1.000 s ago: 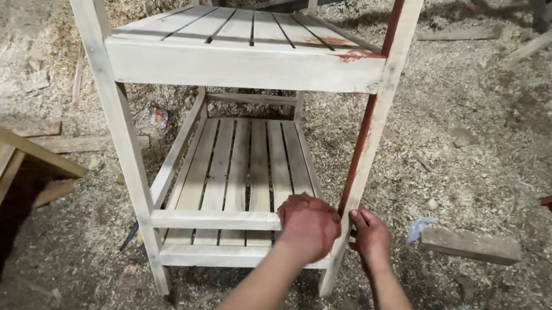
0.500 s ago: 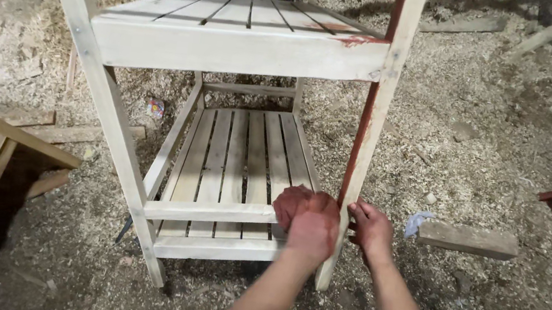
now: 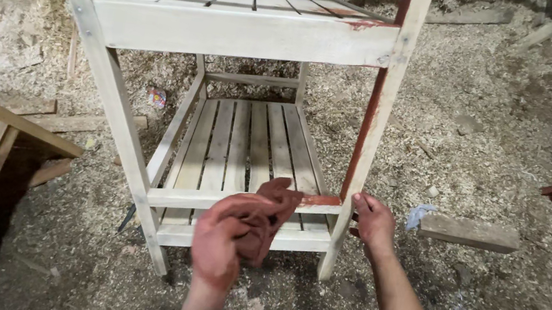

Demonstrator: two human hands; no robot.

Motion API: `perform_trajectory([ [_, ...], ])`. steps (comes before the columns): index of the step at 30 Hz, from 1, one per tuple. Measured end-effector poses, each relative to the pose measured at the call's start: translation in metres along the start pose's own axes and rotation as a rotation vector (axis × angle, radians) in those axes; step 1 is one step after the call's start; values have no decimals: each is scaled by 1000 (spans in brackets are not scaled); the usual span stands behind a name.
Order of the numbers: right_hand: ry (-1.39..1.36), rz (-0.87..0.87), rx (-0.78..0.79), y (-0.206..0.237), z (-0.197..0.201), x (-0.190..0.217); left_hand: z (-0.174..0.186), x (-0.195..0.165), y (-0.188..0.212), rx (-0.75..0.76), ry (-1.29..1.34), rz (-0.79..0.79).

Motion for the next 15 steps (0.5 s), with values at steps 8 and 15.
perform_trajectory([
  [8,31,-51,19,-7,2,-23,-7,-68,50,194,187,-425],
  [15,105,-104,41,-6,4,-51,-31,-106,69,167,403,-263],
])
Point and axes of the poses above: each hand's wrist, its own y-axis away from the middle knuckle, its own z-axis out of the back of the hand, x = y × z, the point moved 3 cm from there along -y, towards the middle knuckle, and after that the axes turned 13 degrees about -x, right-handed, at the moved point
